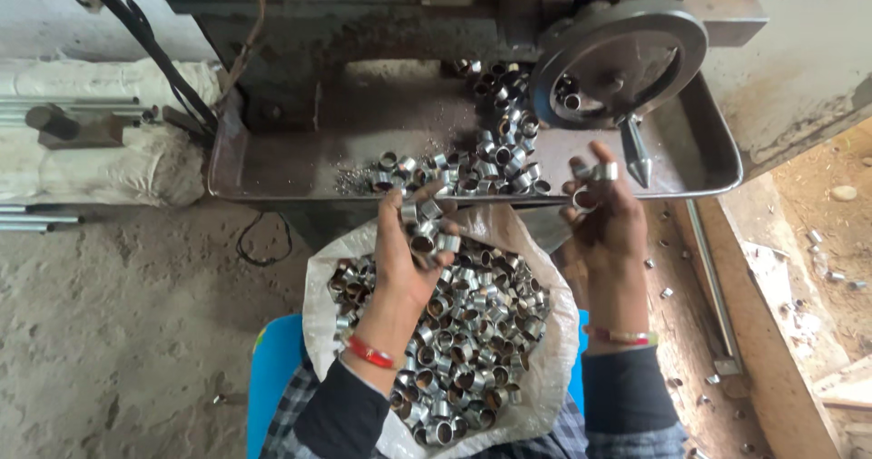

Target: The person repeatedly scoops small cylindrical metal parts from a white sack on their lap and places them into a metal tray on a machine. The person uses both hands to transfer the parts in batches, occasionally adjusting the pile in the tray.

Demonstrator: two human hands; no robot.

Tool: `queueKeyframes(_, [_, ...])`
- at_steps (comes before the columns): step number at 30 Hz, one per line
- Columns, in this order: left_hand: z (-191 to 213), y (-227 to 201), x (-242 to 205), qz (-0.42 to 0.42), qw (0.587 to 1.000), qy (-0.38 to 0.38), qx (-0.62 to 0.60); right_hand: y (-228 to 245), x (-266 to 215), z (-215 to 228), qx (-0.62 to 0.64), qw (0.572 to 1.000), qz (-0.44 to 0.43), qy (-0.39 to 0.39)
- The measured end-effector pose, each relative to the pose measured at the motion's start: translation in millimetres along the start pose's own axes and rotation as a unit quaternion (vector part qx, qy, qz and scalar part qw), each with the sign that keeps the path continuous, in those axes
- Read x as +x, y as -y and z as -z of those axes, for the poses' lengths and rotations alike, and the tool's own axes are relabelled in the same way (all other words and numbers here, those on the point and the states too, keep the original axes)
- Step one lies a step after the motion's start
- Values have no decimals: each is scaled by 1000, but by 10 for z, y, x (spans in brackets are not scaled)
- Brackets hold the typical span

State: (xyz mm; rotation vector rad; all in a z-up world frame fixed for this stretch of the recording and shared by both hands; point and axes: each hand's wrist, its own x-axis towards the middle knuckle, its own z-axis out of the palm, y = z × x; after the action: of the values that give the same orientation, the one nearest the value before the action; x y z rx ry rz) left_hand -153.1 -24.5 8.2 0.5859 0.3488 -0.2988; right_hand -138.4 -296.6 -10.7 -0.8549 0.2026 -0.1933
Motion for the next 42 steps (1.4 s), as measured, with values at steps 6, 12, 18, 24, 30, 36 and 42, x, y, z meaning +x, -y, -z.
queueKeyframes(6, [297, 204, -366, 5, 997, 3, 75, -420, -714, -37, 159, 978, -120, 63])
queueKeyframes(12, [456, 233, -598, -2, 997, -13, 80, -594, -1137, 56, 218, 951, -210, 61])
queueKeyframes(18, [441, 235, -666, 26, 999, -8, 30, -636, -1420, 125, 193, 946, -260, 3])
queueKeyframes(24, [468, 282, -672, -48, 992, -39, 114, -639, -1550, 123, 220, 935, -279, -8])
queueKeyframes(30, [546, 333, -654, -87, 959, 10, 268, -636, -1604, 155, 198, 939, -281, -32])
queueKeyframes(36, [589, 277, -677, -176, 865, 88, 461, -658, -1643, 253, 161, 945, -283, -42])
queueKeyframes(42, [499, 180, -900, -305, 649, 109, 689, -635, -1682, 258, 137, 946, -290, -48])
